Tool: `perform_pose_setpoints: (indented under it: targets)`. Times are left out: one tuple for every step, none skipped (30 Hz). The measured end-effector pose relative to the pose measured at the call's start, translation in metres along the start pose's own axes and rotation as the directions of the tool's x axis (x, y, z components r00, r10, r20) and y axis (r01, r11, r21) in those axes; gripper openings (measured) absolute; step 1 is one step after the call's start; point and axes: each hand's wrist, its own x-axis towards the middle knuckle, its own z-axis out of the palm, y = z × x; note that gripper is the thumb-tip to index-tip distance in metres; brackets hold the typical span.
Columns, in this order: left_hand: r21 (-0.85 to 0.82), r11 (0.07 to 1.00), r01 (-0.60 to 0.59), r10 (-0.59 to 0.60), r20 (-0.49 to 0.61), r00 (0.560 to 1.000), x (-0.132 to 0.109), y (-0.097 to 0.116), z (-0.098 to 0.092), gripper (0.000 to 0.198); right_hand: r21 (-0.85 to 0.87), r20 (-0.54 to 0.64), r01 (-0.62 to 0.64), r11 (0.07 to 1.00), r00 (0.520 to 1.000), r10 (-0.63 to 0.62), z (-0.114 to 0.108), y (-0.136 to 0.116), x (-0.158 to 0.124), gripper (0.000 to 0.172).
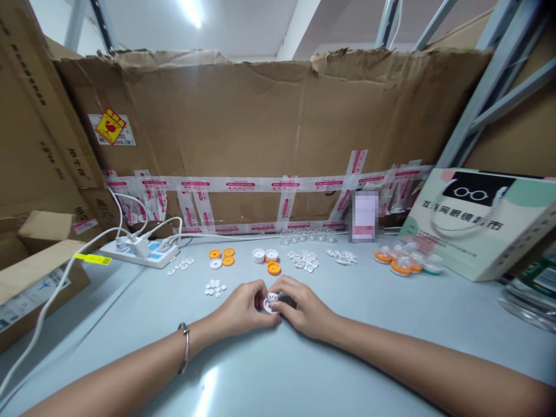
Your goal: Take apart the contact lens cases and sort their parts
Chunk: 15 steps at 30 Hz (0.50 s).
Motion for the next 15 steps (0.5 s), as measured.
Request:
perform_pose_setpoints:
  targets:
    - [-0.001,1.000,0.002,-0.002,-0.004,1.000,0.000,0.000,0.000,0.025,-0.015,0.002,0.022,1.000,1.000,-0.022,0.000,0.000,0.000,0.009]
    - [-0.001,1.000,0.003,-0.003,-0.006,1.000,0.000,0.000,0.000,0.025,-0.038,0.007,0.052,0.998,0.999,-0.051,0.000,-0.001,0.000,0.010]
    - [0.001,1.000,0.000,0.000,-0.009,1.000,0.000,0.000,0.000,0.025,-0.061,0.012,0.078,0.995,0.997,-0.078,0.001,-0.001,0.000,0.011]
    - [0.004,1.000,-0.003,0.003,-0.012,1.000,0.000,0.001,0.001,0.025,-0.076,0.012,0.094,0.993,0.996,-0.093,0.001,-0.001,0.000,0.012]
    - [0.007,1.000,-0.003,0.003,-0.013,1.000,0.000,0.001,0.001,0.025,-0.078,0.008,0.089,0.993,0.996,-0.089,0.001,-0.001,0.000,0.012]
    - [0.010,1.000,-0.001,0.001,-0.014,1.000,0.000,0.001,0.001,0.025,-0.063,0.001,0.067,0.996,0.998,-0.067,0.001,-0.001,0.000,0.011]
    - [0.015,1.000,0.001,-0.001,-0.015,1.000,0.000,0.001,0.001,0.025,-0.039,-0.004,0.034,0.999,0.999,-0.034,0.002,-0.001,0.000,0.011]
    - [0.020,1.000,0.003,-0.003,-0.018,1.000,0.000,0.001,0.001,0.025,-0.014,-0.007,0.008,1.000,1.000,-0.008,0.001,-0.001,0.000,0.010]
    - [0.024,1.000,0.006,-0.005,-0.020,1.000,0.001,0.001,0.000,0.025,-0.002,-0.014,0.001,1.000,1.000,-0.001,0.001,-0.001,0.001,0.011]
    - [0.025,1.000,0.009,-0.008,-0.020,1.000,0.001,0.001,0.000,0.025,-0.003,-0.025,0.020,1.000,0.999,-0.020,0.000,-0.001,0.001,0.012]
    - [0.020,1.000,0.012,-0.012,-0.017,1.000,0.001,0.001,0.000,0.025,-0.019,-0.044,0.062,0.998,0.997,-0.063,-0.002,-0.001,0.002,0.015]
    - [0.011,1.000,0.016,-0.015,-0.012,1.000,0.001,0.001,0.001,0.025,-0.040,-0.069,0.112,0.993,0.991,-0.114,-0.003,-0.002,0.004,0.018]
    - [0.000,1.000,0.019,-0.019,-0.006,1.000,0.001,0.001,0.001,0.025,-0.059,-0.095,0.152,0.987,0.983,-0.157,-0.005,-0.004,0.005,0.021]
    - [-0.010,1.000,0.020,-0.020,-0.001,1.000,0.001,0.001,0.001,0.024,-0.066,-0.116,0.168,0.984,0.978,-0.175,-0.008,-0.005,0.007,0.022]
    - [-0.018,1.000,0.020,-0.020,0.003,1.000,0.001,0.001,0.001,0.024,-0.054,-0.130,0.156,0.986,0.978,-0.162,-0.010,-0.007,0.008,0.021]
